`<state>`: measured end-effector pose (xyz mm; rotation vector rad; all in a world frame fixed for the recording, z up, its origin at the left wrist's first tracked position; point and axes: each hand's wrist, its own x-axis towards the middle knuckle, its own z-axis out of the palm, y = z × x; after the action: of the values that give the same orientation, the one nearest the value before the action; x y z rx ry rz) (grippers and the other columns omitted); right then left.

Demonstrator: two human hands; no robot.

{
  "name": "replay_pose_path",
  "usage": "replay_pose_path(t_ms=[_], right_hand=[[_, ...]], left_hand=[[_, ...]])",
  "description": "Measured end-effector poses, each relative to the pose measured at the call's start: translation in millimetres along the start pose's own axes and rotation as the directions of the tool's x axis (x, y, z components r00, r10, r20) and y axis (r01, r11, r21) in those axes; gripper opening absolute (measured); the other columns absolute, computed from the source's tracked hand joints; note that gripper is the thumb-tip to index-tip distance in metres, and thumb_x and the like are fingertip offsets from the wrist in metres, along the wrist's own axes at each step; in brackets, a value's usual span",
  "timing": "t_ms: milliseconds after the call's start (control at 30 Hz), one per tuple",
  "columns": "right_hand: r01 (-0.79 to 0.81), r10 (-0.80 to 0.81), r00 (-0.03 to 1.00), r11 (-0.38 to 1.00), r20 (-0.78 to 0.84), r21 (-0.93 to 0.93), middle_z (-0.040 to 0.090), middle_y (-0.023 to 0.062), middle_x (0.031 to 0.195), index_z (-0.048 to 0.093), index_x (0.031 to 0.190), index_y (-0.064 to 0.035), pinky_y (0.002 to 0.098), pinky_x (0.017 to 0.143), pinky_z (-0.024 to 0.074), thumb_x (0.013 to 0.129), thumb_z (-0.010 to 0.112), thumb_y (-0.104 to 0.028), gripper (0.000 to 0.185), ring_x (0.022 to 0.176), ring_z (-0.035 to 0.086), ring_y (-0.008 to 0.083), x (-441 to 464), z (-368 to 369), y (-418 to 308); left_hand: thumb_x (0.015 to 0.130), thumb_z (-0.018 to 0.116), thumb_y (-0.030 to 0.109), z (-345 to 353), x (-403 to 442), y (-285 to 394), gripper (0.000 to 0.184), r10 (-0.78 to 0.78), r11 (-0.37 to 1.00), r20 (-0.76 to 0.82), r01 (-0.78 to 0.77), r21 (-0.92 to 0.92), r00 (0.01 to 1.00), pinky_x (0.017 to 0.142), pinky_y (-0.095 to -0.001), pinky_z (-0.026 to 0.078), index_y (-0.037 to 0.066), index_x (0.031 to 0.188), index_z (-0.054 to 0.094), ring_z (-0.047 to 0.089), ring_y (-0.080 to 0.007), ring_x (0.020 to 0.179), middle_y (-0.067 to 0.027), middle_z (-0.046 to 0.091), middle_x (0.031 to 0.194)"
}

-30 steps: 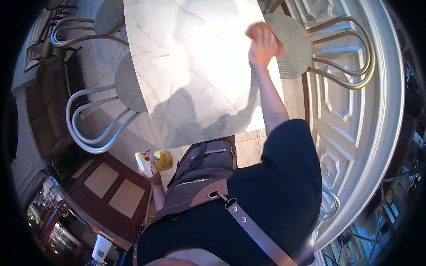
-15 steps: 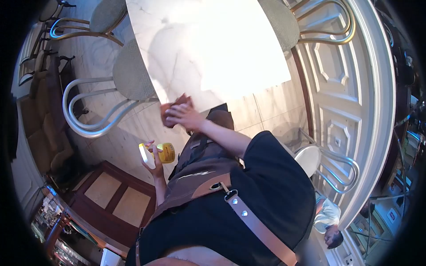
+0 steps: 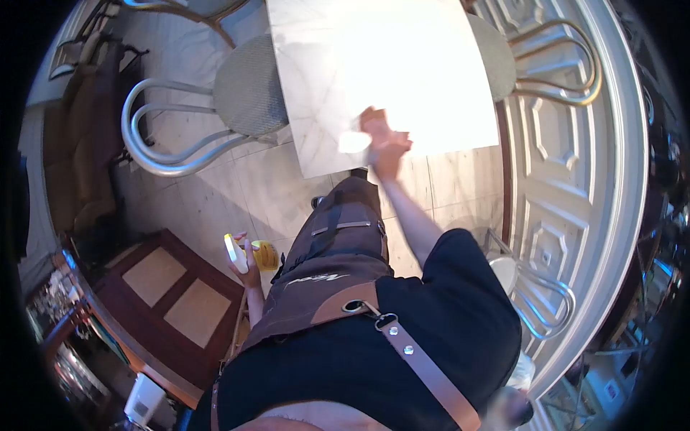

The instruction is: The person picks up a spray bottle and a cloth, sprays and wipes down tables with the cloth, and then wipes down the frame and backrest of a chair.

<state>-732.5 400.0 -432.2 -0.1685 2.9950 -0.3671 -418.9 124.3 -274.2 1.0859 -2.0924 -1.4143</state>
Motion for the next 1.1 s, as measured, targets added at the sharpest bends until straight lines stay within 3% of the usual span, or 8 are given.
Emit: replay_pose_path(t_ms=[33,200,267,300,400,533,867,1100], right_hand=[[0.501,-0.347,0.842,0.785,-0.412,0.365,0.069,0.0068,0.103,0.072,0.108,-0.0163,0.0518,0.095,0.0345,0.087,0.056,-0.015,0.026,0.106,0.06,0.0319,-20.4,-7.5,-52.0],[0.773,-0.883,0.464,0.365,-0.07,0.519,0.071,0.0086,0.105,0.07,0.122,-0.0164,0.0419,0.098,0.0422,0.087,0.06,-0.008,0.037,0.099,0.064,0.0244,-86.7,34.7,-181.5],[0.069,-0.847,0.436,0.367,0.303,0.927,0.071,0.0089,0.108,0.066,0.126,-0.0086,0.0388,0.092,0.0493,0.094,0.06,-0.01,0.032,0.099,0.068,0.0264,-91.9,46.5,-219.8],[0.086,-0.864,0.406,0.363,0.3,0.928,0.071,0.0089,0.108,0.066,0.126,-0.0086,0.0388,0.092,0.0493,0.094,0.06,-0.01,0.032,0.099,0.068,0.0264,-95.1,43.1,-232.8],[-0.664,-0.659,0.265,0.405,0.704,0.629,0.068,0.0085,0.115,0.058,0.134,-0.0032,0.0336,0.091,0.0533,0.103,0.053,-0.013,0.033,0.102,0.066,0.0152,-100.7,15.9,-270.2],[-0.82,-0.732,0.196,0.243,0.653,0.519,0.066,0.0106,0.121,0.05,0.14,-0.0003,0.0327,0.092,0.0547,0.098,0.063,-0.015,0.046,0.105,0.066,0.0173,-118.4,-14.2,-327.7],[-0.842,-0.779,0.289,0.071,0.557,0.535,0.063,0.011,0.128,0.048,0.141,-0.0026,0.0359,0.099,0.0525,0.09,0.07,-0.007,0.056,0.114,0.063,0.0188,-110.3,-76.1,-467.0],[-0.737,-0.649,0.668,-0.506,0.365,0.448,0.068,0.0167,0.115,0.052,0.133,-0.0056,0.045,0.084,0.0603,0.097,0.061,-0.031,0.045,0.099,0.07,0.0299,-21.3,-126.3,-515.6]], left_hand=[[0.095,0.061,-0.001,0.5,1.6,0.9,0.023,0.002,1.0,-0.01,-0.002,0.003,1.0,0.065,-0.0264,0.053,-0.001,0.117,0.055,0.064,-0.0128,0.071,-0.0121,0.066,0.114],[0.094,0.062,-0.001,10.6,6.2,-5.2,0.024,0.019,0.991,-0.07,-0.028,-0.127,0.997,0.065,-0.0263,0.053,-0.001,0.117,0.055,0.065,-0.0126,0.07,-0.0116,0.067,0.113],[0.094,0.063,0.001,5.3,11.0,0.9,0.023,-0.01,0.988,-0.079,-0.003,-0.157,0.997,0.066,-0.0262,0.054,0.0,0.115,0.055,0.066,-0.0136,0.071,-0.0132,0.067,0.113],[0.094,0.063,0.001,0.9,12.8,3.6,0.023,-0.024,0.985,-0.076,0.011,-0.17,0.997,0.066,-0.0261,0.054,0.0,0.115,0.054,0.066,-0.014,0.071,-0.0139,0.067,0.114],[0.094,0.064,0.003,-22.7,21.4,-9.0,0.023,-0.081,0.961,-0.133,0.042,-0.272,0.988,0.066,-0.0258,0.054,0.0,0.114,0.056,0.066,-0.0135,0.071,-0.0145,0.067,0.114],[0.094,0.065,0.007,-75.8,45.5,-33.5,0.022,-0.119,0.954,-0.117,0.081,-0.287,0.986,0.066,-0.0262,0.055,-0.001,0.114,0.059,0.065,-0.0128,0.072,-0.0141,0.067,0.112],[0.096,0.061,0.001,-243.4,152.0,-97.9,0.021,-0.003,0.987,-0.181,-0.027,-0.16,0.984,0.065,-0.0252,0.054,-0.001,0.117,0.057,0.063,-0.0125,0.078,-0.0128,0.065,0.115],[0.095,0.062,-0.002,-284.5,286.3,-88.9,0.021,0.17,0.965,-0.126,-0.191,-0.179,0.977,0.066,-0.0259,0.054,-0.002,0.116,0.058,0.064,-0.0127,0.077,-0.014,0.066,0.115]])
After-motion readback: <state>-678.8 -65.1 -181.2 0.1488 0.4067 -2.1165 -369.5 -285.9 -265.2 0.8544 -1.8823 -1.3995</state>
